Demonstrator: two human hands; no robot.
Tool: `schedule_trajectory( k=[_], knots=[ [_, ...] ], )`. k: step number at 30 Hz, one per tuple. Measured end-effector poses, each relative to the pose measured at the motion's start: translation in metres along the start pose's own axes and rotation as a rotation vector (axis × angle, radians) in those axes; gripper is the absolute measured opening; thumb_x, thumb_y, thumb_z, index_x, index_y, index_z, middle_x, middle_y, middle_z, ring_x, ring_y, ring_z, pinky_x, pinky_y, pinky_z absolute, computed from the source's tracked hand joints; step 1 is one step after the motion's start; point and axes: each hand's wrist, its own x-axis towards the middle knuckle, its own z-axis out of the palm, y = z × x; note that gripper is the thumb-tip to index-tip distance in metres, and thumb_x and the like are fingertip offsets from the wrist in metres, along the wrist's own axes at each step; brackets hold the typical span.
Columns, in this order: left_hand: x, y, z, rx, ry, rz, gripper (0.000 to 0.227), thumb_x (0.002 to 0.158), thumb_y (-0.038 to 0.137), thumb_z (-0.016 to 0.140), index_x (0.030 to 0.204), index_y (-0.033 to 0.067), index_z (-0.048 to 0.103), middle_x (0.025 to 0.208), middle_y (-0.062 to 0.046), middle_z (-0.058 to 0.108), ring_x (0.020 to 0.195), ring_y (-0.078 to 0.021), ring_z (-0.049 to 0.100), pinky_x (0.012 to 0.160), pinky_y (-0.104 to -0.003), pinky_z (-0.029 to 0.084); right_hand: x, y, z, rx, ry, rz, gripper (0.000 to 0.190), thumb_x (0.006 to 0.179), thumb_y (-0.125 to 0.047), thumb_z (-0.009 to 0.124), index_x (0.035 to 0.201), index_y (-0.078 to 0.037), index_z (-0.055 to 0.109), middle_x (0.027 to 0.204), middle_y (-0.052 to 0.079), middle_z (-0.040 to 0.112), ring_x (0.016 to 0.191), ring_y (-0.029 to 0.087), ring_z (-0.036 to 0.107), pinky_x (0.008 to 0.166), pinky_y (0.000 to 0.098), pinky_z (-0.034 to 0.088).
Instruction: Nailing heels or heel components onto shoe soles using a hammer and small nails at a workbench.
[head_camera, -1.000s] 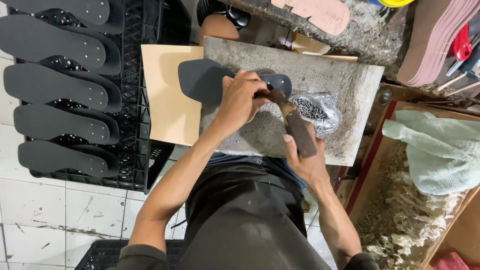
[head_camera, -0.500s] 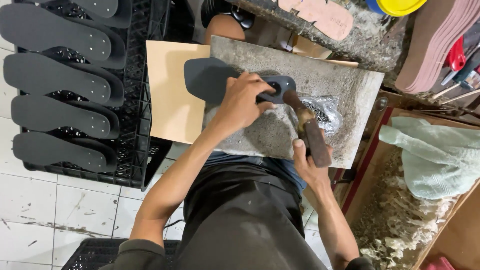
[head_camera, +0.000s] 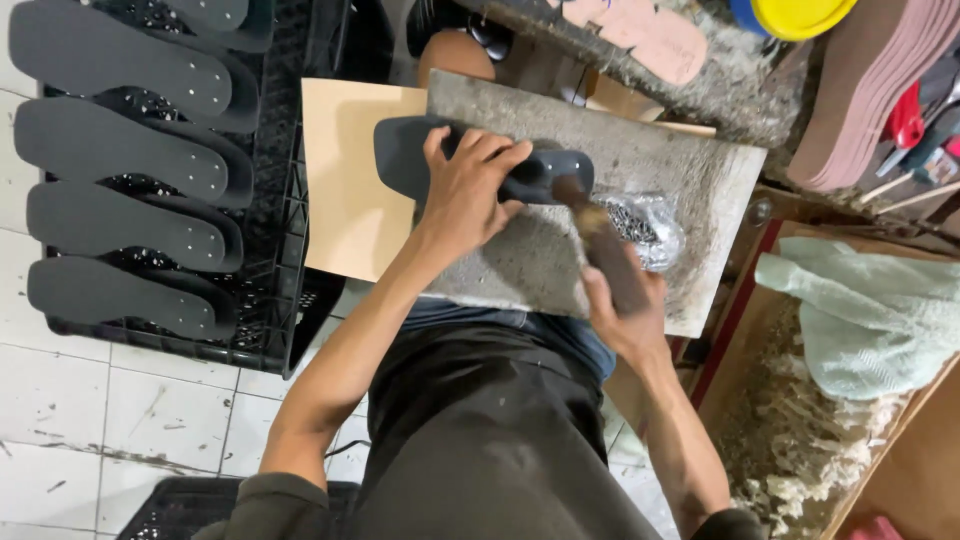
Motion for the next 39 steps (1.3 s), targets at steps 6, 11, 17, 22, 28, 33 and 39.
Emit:
schedule_trajectory(
  k=[6, 11, 17, 22, 28, 33, 39],
  knots=[
    [0.001, -0.002, 0.005, -0.030, 0.099, -0.002, 0.053, 0.068, 0.044, 0.065, 0.110, 0.0110, 0.057, 0.096, -0.009, 0.057, 0.100, -0.0213, 0.046, 0.092, -0.058, 0.008, -0.013, 0.043, 0.032, 0.064, 0.028, -0.092, 0.029, 0.081, -0.035, 0.055, 0.095, -0.010, 0.056, 0.075, 0.010, 0.061, 0.063, 0.034, 0.059, 0.054, 0.0380, 0.045],
    [0.001, -0.022, 0.022, 0.031, 0.052, 0.063, 0.058, 0.067, 0.035, 0.067, 0.118, 0.0121, 0.051, 0.106, -0.005, 0.052, 0.106, -0.0186, 0.039, 0.093, -0.055, 0.010, -0.003, 0.045, 0.019, -0.106, 0.108, -0.195, 0.028, 0.084, -0.037, 0.051, 0.098, -0.015, 0.060, 0.076, 0.005, 0.055, 0.052, 0.027, 0.056, 0.047, 0.0330, 0.044],
    [0.006, -0.002, 0.001, 0.045, -0.045, -0.038, 0.057, 0.058, 0.019, 0.078, 0.110, 0.0127, 0.055, 0.097, -0.006, 0.055, 0.102, -0.0203, 0.043, 0.091, -0.057, 0.012, -0.048, 0.171, 0.107, -0.034, 0.060, -0.102, 0.015, 0.074, -0.029, 0.048, 0.077, -0.020, 0.060, 0.070, -0.007, 0.056, 0.057, 0.020, 0.057, 0.056, 0.0254, 0.044],
    [0.006, 0.005, -0.006, 0.054, -0.044, -0.047, 0.056, 0.058, 0.017, 0.078, 0.110, 0.0107, 0.057, 0.095, -0.006, 0.056, 0.100, -0.0214, 0.045, 0.090, -0.058, 0.013, 0.011, 0.076, 0.063, -0.361, 0.157, 0.370, 0.028, 0.082, -0.031, 0.054, 0.092, -0.005, 0.055, 0.078, 0.008, 0.052, 0.063, 0.030, 0.053, 0.055, 0.0345, 0.042],
    [0.011, 0.005, -0.010, 0.029, -0.072, -0.066, 0.056, 0.058, 0.015, 0.078, 0.110, 0.0091, 0.057, 0.097, -0.009, 0.058, 0.101, -0.0226, 0.045, 0.089, -0.059, 0.012, 0.011, 0.041, 0.038, -0.164, 0.150, 0.064, 0.029, 0.082, -0.033, 0.056, 0.088, -0.005, 0.053, 0.072, 0.009, 0.054, 0.055, 0.034, 0.055, 0.050, 0.0357, 0.043],
    [0.011, 0.008, -0.014, 0.006, -0.052, -0.068, 0.055, 0.059, 0.015, 0.078, 0.109, 0.0071, 0.058, 0.094, -0.008, 0.057, 0.098, -0.0219, 0.046, 0.090, -0.058, 0.012, 0.008, 0.027, 0.025, -0.055, 0.117, -0.113, 0.032, 0.081, -0.037, 0.058, 0.086, -0.006, 0.054, 0.066, 0.007, 0.054, 0.049, 0.033, 0.056, 0.046, 0.0346, 0.043],
    [0.008, 0.005, -0.009, 0.013, -0.055, -0.055, 0.056, 0.061, 0.016, 0.078, 0.112, 0.0063, 0.056, 0.095, -0.009, 0.057, 0.099, -0.0219, 0.046, 0.090, -0.059, 0.013, 0.005, 0.033, 0.032, -0.090, 0.090, -0.098, 0.032, 0.077, -0.042, 0.059, 0.086, -0.012, 0.052, 0.057, -0.002, 0.049, 0.044, 0.023, 0.055, 0.044, 0.0264, 0.043]
  ],
)
